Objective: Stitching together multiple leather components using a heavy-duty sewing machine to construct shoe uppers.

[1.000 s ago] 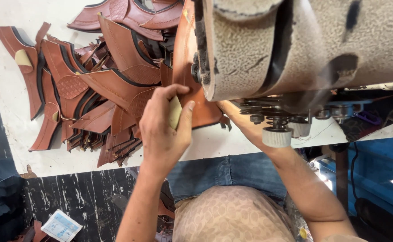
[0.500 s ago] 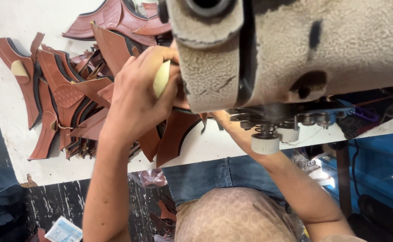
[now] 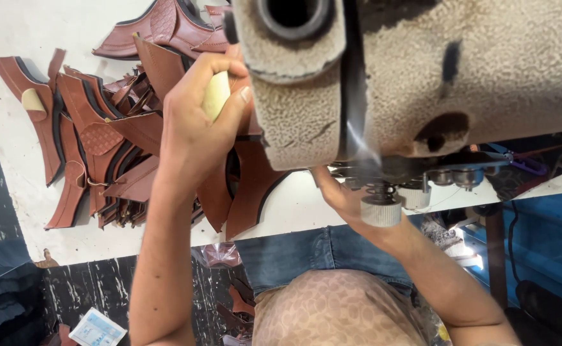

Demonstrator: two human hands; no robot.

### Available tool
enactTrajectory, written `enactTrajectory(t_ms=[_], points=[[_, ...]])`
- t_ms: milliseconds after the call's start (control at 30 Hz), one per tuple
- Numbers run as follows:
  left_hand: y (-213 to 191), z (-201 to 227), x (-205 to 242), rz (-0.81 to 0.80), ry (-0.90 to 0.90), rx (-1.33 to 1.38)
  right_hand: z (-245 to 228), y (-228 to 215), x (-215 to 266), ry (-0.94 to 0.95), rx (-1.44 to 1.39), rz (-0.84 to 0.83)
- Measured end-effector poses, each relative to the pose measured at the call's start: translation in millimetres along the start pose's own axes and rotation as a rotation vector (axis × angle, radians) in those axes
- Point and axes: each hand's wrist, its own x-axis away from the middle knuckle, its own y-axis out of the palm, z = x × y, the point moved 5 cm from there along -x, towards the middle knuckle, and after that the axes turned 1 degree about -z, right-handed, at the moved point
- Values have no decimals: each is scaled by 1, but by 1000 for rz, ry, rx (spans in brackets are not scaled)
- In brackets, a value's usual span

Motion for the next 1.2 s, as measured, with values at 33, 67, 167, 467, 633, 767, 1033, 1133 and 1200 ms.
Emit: enactTrajectory(t_ms=[33, 67, 167, 467, 633, 767, 1033, 1133, 1200], points=[[0, -4, 6, 58, -44, 26, -5, 1, 5, -57, 95, 68], [0, -8, 12, 114, -89, 53, -11, 3, 12, -117, 190, 135], [4, -9, 32, 225, -159, 118, -1, -4, 12, -239, 503, 204], [30, -12, 94, 529, -263, 363, -15, -5, 15, -40, -27, 140], [46, -13, 114, 601, -338, 480, -44, -7, -11, 177, 44, 30], [60, -10, 120, 669, -382, 426, -47, 1, -20, -183, 736, -58], [69, 23, 113, 552, -188, 196, 5, -3, -16, 12, 17, -195], [80, 29, 122, 500, -140, 159, 13, -4, -12, 102, -189, -150], [94, 25, 136, 473, -144, 254, 14, -9, -13, 7, 207, -57]])
